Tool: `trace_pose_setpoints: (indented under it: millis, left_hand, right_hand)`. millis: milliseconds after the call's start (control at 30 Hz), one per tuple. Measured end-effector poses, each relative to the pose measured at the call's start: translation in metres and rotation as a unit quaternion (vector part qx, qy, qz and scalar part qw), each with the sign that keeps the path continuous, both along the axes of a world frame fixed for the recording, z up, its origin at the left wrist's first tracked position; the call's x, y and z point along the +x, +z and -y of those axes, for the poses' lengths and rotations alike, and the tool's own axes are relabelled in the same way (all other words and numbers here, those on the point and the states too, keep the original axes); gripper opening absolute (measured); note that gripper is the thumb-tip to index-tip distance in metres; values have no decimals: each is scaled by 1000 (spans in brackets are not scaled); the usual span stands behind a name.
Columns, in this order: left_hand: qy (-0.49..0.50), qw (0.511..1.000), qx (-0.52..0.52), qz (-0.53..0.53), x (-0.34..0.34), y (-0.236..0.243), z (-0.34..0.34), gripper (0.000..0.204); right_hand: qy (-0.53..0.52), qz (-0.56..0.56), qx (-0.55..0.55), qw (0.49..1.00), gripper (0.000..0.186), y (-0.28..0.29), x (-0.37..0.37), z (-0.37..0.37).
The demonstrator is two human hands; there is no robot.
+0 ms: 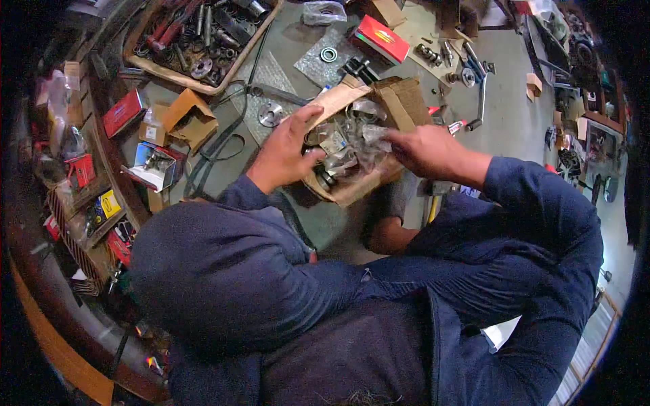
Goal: The person organizes and handles various small engine components, including bearings and shafts, while seated on the floor of a workshop. They pick up components from a tray, spray one with a lubricant or cleaner from a can, and retrieve additional parts from various boxes and shelves.
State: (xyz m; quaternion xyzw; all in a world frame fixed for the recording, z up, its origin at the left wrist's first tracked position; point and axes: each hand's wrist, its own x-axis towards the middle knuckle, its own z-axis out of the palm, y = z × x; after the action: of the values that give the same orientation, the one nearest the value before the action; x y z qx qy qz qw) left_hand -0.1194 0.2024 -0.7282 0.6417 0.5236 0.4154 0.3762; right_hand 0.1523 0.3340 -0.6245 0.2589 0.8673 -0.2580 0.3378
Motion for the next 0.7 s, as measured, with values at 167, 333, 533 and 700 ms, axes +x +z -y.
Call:
trace_pose_setpoints:
  millis: [167, 333, 533, 700]
  left_hand:
    - [14, 999, -16, -50, -9, -7, -5, 35]
    - [-26, 978, 32, -206, 4, 1, -5, 26]
    - [103, 994, 45, -7, 5, -7, -11, 11]
    - [191, 961, -64, 188, 4, -22, 3, 11]
  right_hand:
    - [149, -16, -144, 978, 66, 7, 20, 23]
    - [127, 41, -65, 989, 60, -11, 28, 32]
    - [59, -110, -3, 992, 55, -18, 7, 34]
    - [89, -95, 95, 987, 53, -32, 0, 28]
